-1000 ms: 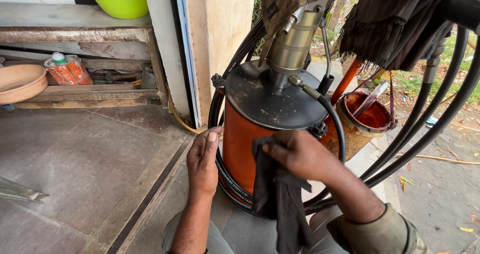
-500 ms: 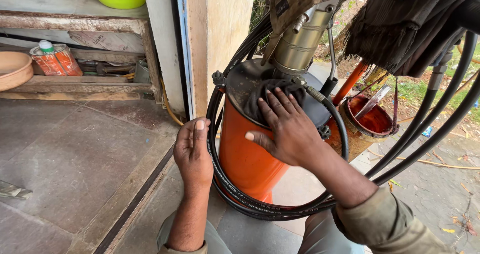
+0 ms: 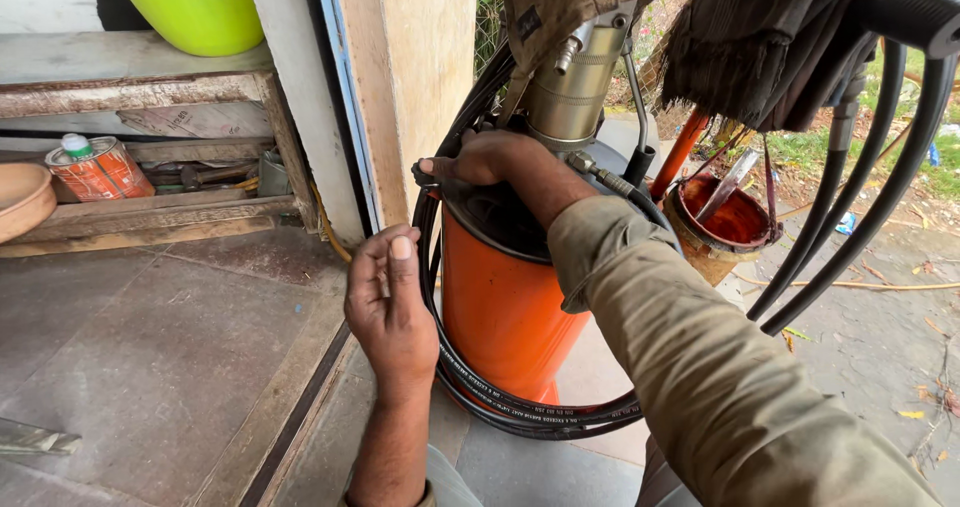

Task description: The person squats beside an orange garden sprayer and wipes its body, pressure gauge, and top valve assembly with a dark cloth. They handle the attached hose and a small bucket of red liquid, then stand and continue wiping the upper parts of the sprayer.

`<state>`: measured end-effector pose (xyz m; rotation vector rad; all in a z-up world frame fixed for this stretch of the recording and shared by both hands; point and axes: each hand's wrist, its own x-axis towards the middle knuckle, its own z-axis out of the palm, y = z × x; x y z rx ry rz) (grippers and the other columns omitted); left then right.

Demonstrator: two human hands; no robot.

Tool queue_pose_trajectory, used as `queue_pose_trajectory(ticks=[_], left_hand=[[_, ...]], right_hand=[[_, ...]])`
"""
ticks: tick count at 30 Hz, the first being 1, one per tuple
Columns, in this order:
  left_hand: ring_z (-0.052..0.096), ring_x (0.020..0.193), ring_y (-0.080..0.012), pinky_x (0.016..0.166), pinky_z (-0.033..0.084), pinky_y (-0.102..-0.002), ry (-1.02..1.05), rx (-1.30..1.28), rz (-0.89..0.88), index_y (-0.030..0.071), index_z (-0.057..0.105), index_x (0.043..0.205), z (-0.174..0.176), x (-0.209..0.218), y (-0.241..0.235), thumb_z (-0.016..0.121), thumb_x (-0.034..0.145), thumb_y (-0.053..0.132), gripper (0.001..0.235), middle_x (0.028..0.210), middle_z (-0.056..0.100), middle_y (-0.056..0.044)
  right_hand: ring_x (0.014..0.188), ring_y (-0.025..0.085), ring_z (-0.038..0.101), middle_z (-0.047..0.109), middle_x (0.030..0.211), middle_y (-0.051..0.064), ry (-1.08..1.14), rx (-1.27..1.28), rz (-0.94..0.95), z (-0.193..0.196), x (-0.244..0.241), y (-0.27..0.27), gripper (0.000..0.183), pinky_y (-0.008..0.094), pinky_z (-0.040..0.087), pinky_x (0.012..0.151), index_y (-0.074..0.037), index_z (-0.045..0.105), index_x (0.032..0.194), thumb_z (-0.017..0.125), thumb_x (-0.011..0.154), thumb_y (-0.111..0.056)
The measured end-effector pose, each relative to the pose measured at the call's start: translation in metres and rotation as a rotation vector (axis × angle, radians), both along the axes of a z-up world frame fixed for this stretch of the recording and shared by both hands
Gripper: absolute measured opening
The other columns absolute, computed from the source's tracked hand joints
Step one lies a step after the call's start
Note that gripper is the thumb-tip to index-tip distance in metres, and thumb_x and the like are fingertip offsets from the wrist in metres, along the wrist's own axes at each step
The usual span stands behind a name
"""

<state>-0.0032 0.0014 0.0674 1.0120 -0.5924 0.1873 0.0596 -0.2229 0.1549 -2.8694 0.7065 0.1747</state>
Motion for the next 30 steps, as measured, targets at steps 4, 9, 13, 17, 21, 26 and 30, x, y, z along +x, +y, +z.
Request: queue_pose_trajectory(ticks=[4, 9, 13, 17, 21, 26, 30], left_hand=[[0.065, 0.097, -0.0103, 0.091, 0.055, -0.027, -0.006, 0.008, 0.031, 0.001, 0.069, 0.116, 0.003, 0.012, 0.002, 0.060, 0.109, 0.028, 0.029, 0.109, 0.073, -0.006], [0.066, 0.092, -0.0157, 0.081, 0.057, -0.033, -0.033, 0.244, 0.125, 0.004, 0.069, 0.114, 0.008, 0.049, -0.036, 0.064, 0.103, 0.033, 0.032, 0.105, 0.070, -0.007], [0.066, 0.109, -0.0347, 0.090, 0.051, -0.047, -0.473, 0.584, 0.621, 0.009, 0.074, 0.115, 0.004, 0.099, -0.067, 0.072, 0.099, 0.037, 0.032, 0.116, 0.072, -0.011], [0.070, 0.090, -0.0362, 0.082, 0.051, -0.053, -0.457, 0.695, 0.588, 0.008, 0.076, 0.098, -0.002, 0.134, -0.097, 0.071, 0.096, 0.042, 0.034, 0.097, 0.075, -0.011], [0.068, 0.075, -0.0350, 0.073, 0.052, -0.048, -0.272, 0.769, 0.353, 0.004, 0.071, 0.084, -0.015, 0.142, -0.113, 0.065, 0.100, 0.037, 0.037, 0.078, 0.071, -0.014], [0.067, 0.069, -0.0355, 0.072, 0.050, -0.050, -0.324, 0.710, 0.398, 0.005, 0.068, 0.079, -0.018, 0.147, -0.122, 0.066, 0.095, 0.028, 0.028, 0.074, 0.070, -0.014], [0.065, 0.065, -0.0356, 0.068, 0.049, -0.050, -0.360, 0.652, 0.409, 0.005, 0.068, 0.075, -0.022, 0.152, -0.120, 0.069, 0.091, 0.023, 0.024, 0.070, 0.070, -0.012]], right_hand=[[0.143, 0.041, 0.044, 0.049, 0.149, 0.026, -0.230, -0.218, 0.053, -0.024, -0.044, 0.037, 0.098, 0.052, 0.034, 0.117, 0.000, 0.051, 0.144, 0.046, 0.088, -0.080], [0.143, 0.045, 0.037, 0.043, 0.151, 0.030, -0.537, -0.486, 0.296, -0.061, -0.128, 0.077, 0.092, 0.055, 0.026, 0.118, 0.007, 0.048, 0.144, 0.057, 0.089, -0.065], [0.144, 0.046, 0.041, 0.045, 0.154, 0.030, -0.604, -0.493, 0.266, -0.068, -0.185, 0.093, 0.085, 0.054, 0.028, 0.119, 0.006, 0.047, 0.147, 0.048, 0.096, -0.063], [0.137, 0.050, 0.044, 0.044, 0.147, 0.038, -0.449, -0.544, 0.017, -0.050, -0.198, 0.073, 0.099, 0.052, 0.032, 0.114, 0.010, 0.041, 0.148, 0.036, 0.097, -0.075], [0.134, 0.050, 0.051, 0.050, 0.141, 0.041, -0.210, -0.236, -0.304, -0.029, -0.177, 0.044, 0.115, 0.050, 0.041, 0.113, 0.014, 0.030, 0.156, 0.027, 0.092, -0.081], [0.130, 0.055, 0.050, 0.051, 0.134, 0.044, -0.415, -0.569, -0.231, -0.036, -0.134, 0.069, 0.115, 0.056, 0.038, 0.109, 0.020, 0.038, 0.137, 0.032, 0.091, -0.085], [0.134, 0.054, 0.046, 0.049, 0.136, 0.045, -0.342, -0.477, -0.199, -0.039, -0.128, 0.074, 0.104, 0.051, 0.037, 0.112, 0.017, 0.042, 0.142, 0.036, 0.096, -0.076]])
